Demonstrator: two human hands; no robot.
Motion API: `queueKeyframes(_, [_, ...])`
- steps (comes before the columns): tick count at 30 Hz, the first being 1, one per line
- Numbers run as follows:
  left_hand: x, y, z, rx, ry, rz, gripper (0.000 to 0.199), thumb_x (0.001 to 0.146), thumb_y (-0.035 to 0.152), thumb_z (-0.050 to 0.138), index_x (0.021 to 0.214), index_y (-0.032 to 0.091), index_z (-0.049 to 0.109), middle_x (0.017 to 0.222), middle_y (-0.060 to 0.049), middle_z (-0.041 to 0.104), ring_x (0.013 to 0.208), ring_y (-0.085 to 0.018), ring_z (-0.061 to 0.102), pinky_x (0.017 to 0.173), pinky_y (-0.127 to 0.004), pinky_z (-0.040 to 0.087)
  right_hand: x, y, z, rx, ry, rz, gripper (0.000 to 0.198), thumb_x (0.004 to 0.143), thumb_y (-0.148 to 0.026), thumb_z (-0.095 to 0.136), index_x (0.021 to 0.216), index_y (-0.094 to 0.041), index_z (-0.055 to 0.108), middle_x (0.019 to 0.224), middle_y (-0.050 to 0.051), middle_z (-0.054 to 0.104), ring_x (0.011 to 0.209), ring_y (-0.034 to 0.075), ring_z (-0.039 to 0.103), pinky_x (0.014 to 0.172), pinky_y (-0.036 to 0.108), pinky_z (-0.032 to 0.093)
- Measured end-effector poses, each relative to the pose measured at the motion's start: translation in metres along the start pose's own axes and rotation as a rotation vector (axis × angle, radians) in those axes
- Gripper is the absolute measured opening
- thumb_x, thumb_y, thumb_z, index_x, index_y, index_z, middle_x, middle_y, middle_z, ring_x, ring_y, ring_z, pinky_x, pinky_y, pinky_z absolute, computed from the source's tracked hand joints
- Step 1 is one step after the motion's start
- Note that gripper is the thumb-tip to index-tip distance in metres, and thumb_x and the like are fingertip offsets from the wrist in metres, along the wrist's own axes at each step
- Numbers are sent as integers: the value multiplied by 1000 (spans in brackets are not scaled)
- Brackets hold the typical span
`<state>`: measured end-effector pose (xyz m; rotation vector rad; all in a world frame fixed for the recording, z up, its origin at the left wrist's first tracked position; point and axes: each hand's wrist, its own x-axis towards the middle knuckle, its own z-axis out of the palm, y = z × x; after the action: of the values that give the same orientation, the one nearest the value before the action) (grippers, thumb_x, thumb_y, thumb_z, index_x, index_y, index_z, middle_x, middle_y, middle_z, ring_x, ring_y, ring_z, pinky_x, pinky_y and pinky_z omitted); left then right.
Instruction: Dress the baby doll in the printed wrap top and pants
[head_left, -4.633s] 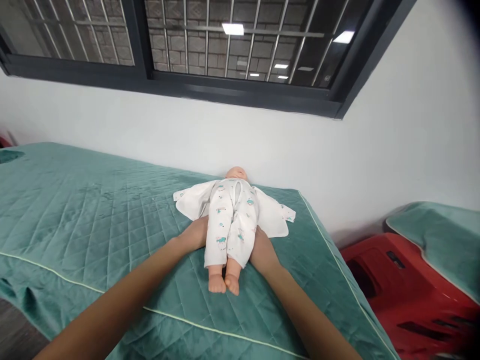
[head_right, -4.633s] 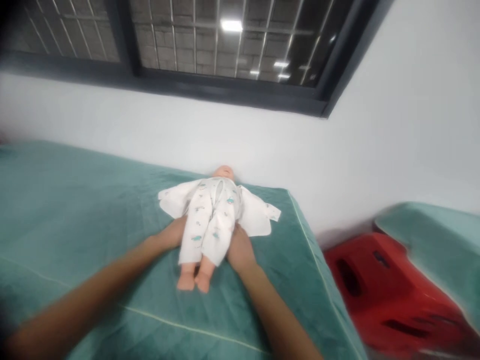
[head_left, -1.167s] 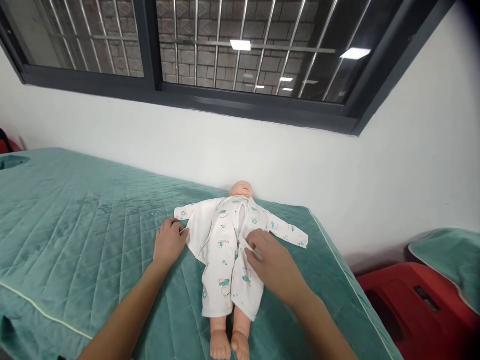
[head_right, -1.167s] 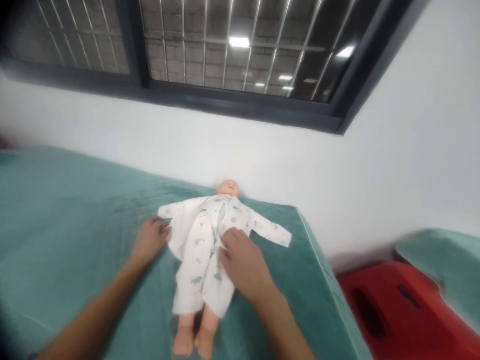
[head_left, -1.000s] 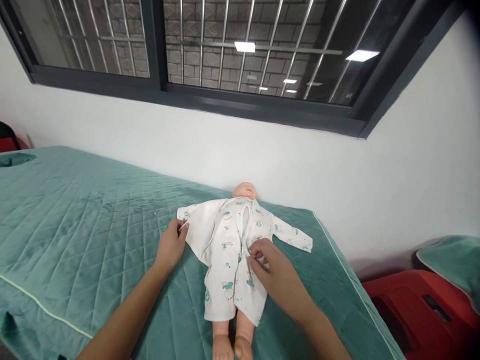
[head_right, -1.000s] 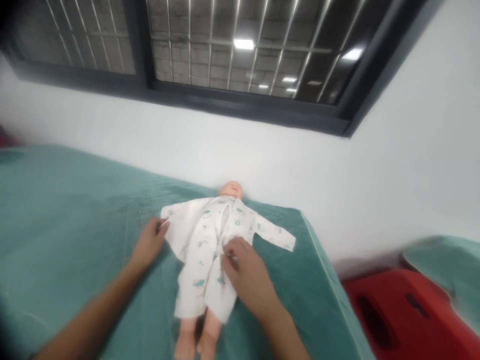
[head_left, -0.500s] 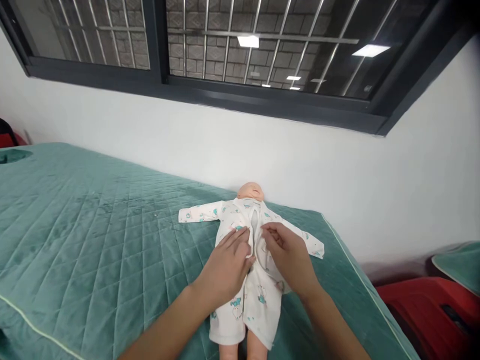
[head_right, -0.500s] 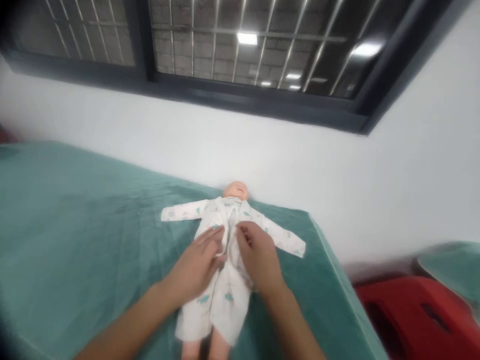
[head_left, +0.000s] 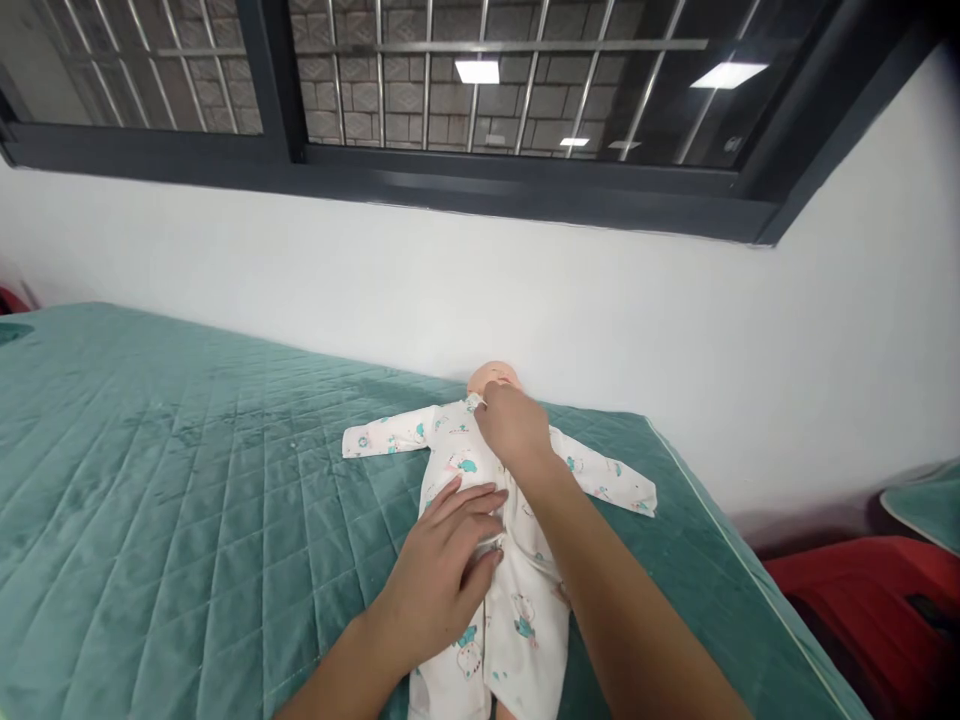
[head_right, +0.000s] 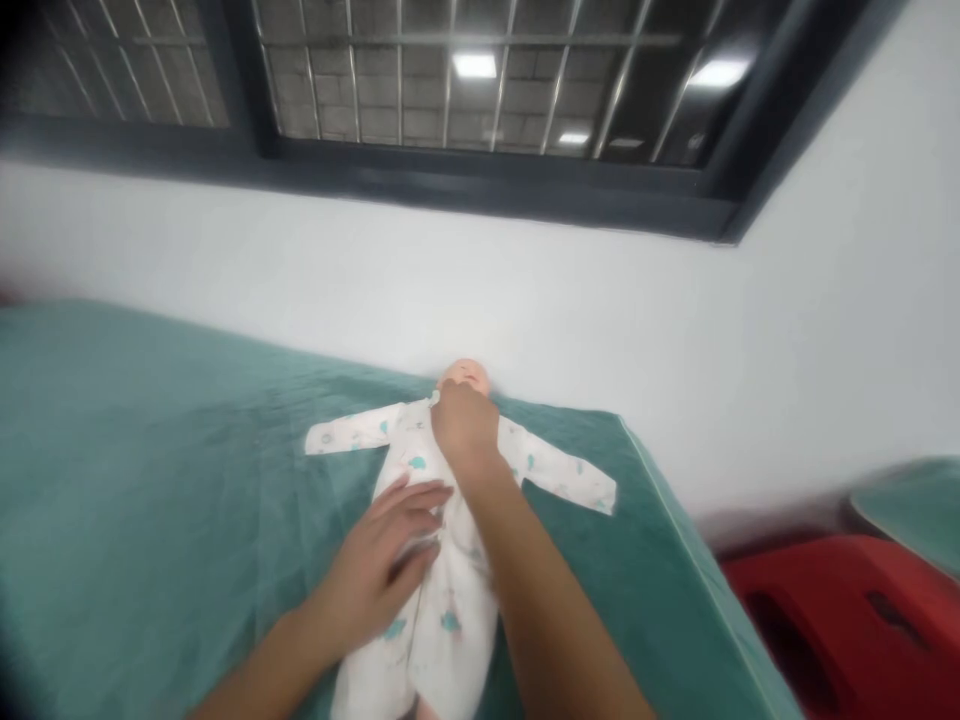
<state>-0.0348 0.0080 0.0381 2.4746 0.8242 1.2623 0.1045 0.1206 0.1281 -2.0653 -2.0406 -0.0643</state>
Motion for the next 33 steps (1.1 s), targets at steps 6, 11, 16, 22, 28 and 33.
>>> queueKeyframes(6, [3,4,-9,74,84,101,30,90,8,52,119,18,55,125,-11,66,123,-22,55,113,-49,40,-13,37,-4,338,288,124,17,89,-22,43,88,-20,60,91,6,67,79,20,60,67,29,39])
queueKeyframes(11, [37,-5,-22,23,222,-39,26,93,15,52,116,20,63,116,-7,69,112,-19,61,99,-36,49,-21,55,12,523,313,182,22,88,-40,50,79,-21,57,83,6,67,77,20,59,71,30,39])
queueKeyframes(16, [107,-47,-11,14,180,-427,23,91,22,52,104,17,71,106,-7,72,96,-20,65,89,-32,50,-17,51,24,571,208,266,29,83,-49,57,84,-20,56,88,7,68,84,23,61,74,32,41])
queueKeyframes(22, [154,-79,15,151,-98,-622,25,89,30,54,98,18,74,100,-11,75,94,-25,67,83,-33,48,-6,54,30,604,167,300,17,81,-37,55,82,-20,59,87,7,69,85,22,62,75,31,41])
queueKeyframes(28, [150,-84,15,48,-86,-634,23,89,25,54,100,18,72,102,-10,75,94,-21,67,82,-28,48,4,62,33,782,141,318,17,75,-31,56,79,-18,66,80,4,71,77,20,62,70,28,41])
queueKeyframes(33, [148,-89,17,-5,-28,-619,16,87,23,56,86,17,70,94,-8,75,89,-21,66,82,-30,47,8,63,30,975,141,269,22,74,-34,58,77,-17,71,77,2,72,72,18,62,68,28,42])
